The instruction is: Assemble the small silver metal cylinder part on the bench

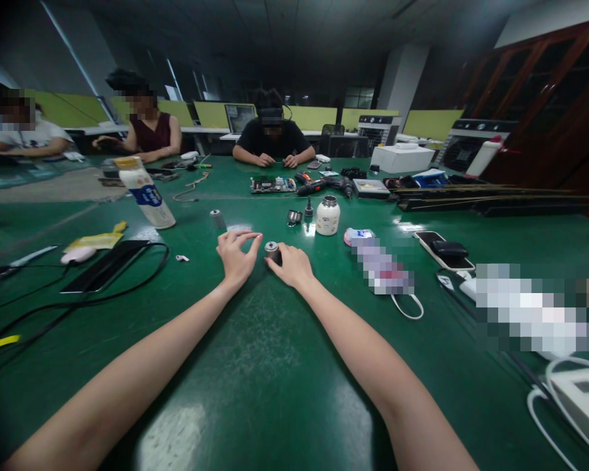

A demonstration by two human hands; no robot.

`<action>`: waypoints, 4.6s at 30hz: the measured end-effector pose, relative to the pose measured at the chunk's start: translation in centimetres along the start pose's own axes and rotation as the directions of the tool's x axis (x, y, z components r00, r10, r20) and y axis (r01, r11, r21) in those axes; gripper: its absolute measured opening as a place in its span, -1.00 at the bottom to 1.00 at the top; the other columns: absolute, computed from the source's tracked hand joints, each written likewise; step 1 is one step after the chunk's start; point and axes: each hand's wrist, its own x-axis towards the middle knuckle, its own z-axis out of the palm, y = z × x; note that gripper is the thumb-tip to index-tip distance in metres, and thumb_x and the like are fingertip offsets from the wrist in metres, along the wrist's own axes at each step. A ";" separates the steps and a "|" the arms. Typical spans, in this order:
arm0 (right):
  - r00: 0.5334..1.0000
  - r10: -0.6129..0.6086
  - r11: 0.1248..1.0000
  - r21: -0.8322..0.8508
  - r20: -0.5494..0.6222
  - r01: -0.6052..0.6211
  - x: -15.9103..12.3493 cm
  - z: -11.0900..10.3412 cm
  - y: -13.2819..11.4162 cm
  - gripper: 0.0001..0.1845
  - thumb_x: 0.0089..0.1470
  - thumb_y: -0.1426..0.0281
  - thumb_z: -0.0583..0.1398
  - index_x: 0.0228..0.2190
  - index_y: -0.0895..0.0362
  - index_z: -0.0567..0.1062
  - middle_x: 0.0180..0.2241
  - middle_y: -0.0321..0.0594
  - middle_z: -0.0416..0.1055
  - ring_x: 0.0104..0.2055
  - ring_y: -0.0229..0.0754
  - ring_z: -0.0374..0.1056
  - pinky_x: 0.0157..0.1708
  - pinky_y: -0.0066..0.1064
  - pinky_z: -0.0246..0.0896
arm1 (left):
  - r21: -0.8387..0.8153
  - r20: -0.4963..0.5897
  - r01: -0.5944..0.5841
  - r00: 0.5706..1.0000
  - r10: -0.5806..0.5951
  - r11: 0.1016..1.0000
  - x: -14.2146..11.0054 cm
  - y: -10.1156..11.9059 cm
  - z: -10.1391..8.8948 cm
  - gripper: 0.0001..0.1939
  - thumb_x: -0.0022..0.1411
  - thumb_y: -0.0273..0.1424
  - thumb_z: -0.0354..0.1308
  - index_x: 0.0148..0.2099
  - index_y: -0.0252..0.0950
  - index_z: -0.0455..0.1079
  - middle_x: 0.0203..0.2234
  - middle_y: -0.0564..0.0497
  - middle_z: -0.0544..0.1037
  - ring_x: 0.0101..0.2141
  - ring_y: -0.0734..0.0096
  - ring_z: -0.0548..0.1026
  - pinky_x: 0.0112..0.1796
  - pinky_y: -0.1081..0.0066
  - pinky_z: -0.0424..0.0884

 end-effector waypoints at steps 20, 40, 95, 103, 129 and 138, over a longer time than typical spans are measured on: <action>1.000 -0.011 1.000 -0.015 0.024 0.012 0.0 0.0 -0.1 -0.58 0.22 0.13 0.05 -0.05 0.18 0.34 -0.13 -0.03 0.47 -0.09 -0.02 0.40 -0.12 -0.31 0.20 | -0.213 0.255 -0.025 0.964 0.080 0.977 0.0 0.2 0.2 -0.76 0.30 -0.31 0.05 -0.23 -0.11 0.57 -0.19 0.05 0.60 -0.07 0.23 0.37 -0.01 0.19 0.22; 1.000 -0.007 0.999 -0.032 0.023 0.007 0.0 -0.3 -0.3 -0.58 0.24 0.14 0.04 -0.05 0.20 0.34 -0.13 -0.02 0.47 -0.09 -0.02 0.39 -0.11 -0.29 0.20 | -0.187 0.295 -0.003 0.954 0.059 0.982 0.7 0.5 0.5 -0.91 0.15 -0.30 0.24 -0.30 -0.11 0.58 -0.18 0.03 0.60 -0.03 0.19 0.36 0.01 0.13 0.23; 0.999 0.010 1.000 -0.020 0.047 -0.009 0.0 -0.2 -0.2 -0.58 0.24 0.12 0.04 -0.07 0.20 0.33 -0.13 -0.01 0.46 -0.08 -0.01 0.38 -0.12 -0.29 0.18 | -0.455 0.401 0.239 0.915 -0.042 0.858 1.6 0.9 0.1 -0.73 0.11 -0.30 0.22 -0.12 -0.24 0.43 -0.28 -0.04 0.62 -0.24 0.27 0.60 -0.17 0.34 0.47; 0.999 -0.001 1.000 -0.017 0.044 0.002 0.0 -0.2 -0.2 -0.58 0.24 0.12 0.03 -0.05 0.19 0.31 -0.11 -0.01 0.46 -0.08 -0.01 0.38 -0.12 -0.28 0.18 | -0.411 0.398 0.166 0.917 0.013 0.896 1.9 0.9 -0.1 -0.71 0.01 -0.39 0.28 -0.15 -0.26 0.42 -0.41 -0.01 0.65 -0.27 0.24 0.61 -0.10 0.27 0.43; 0.999 0.044 0.999 0.015 -0.032 -0.044 -0.4 -0.5 -0.1 -0.42 0.14 -0.09 0.02 -0.15 0.15 0.40 -0.16 -0.07 0.48 -0.10 -0.03 0.38 -0.11 -0.28 0.15 | -0.116 0.377 0.084 0.926 -0.034 0.990 2.1 -2.9 0.6 -0.73 0.22 -0.41 0.08 -0.04 -0.19 0.44 -0.07 -0.10 0.55 0.02 0.07 0.42 0.04 0.06 0.27; 0.998 0.020 0.999 -0.031 -0.063 -0.022 -0.2 0.0 -0.2 -0.55 0.17 0.02 0.07 -0.17 0.13 0.39 -0.19 -0.10 0.47 -0.11 -0.06 0.37 -0.12 -0.30 0.16 | -0.002 0.401 -0.019 0.916 0.018 1.000 6.2 -4.9 3.7 -0.61 0.09 -0.49 0.14 0.00 -0.19 0.45 0.06 -0.16 0.47 0.15 -0.01 0.29 0.11 0.02 0.14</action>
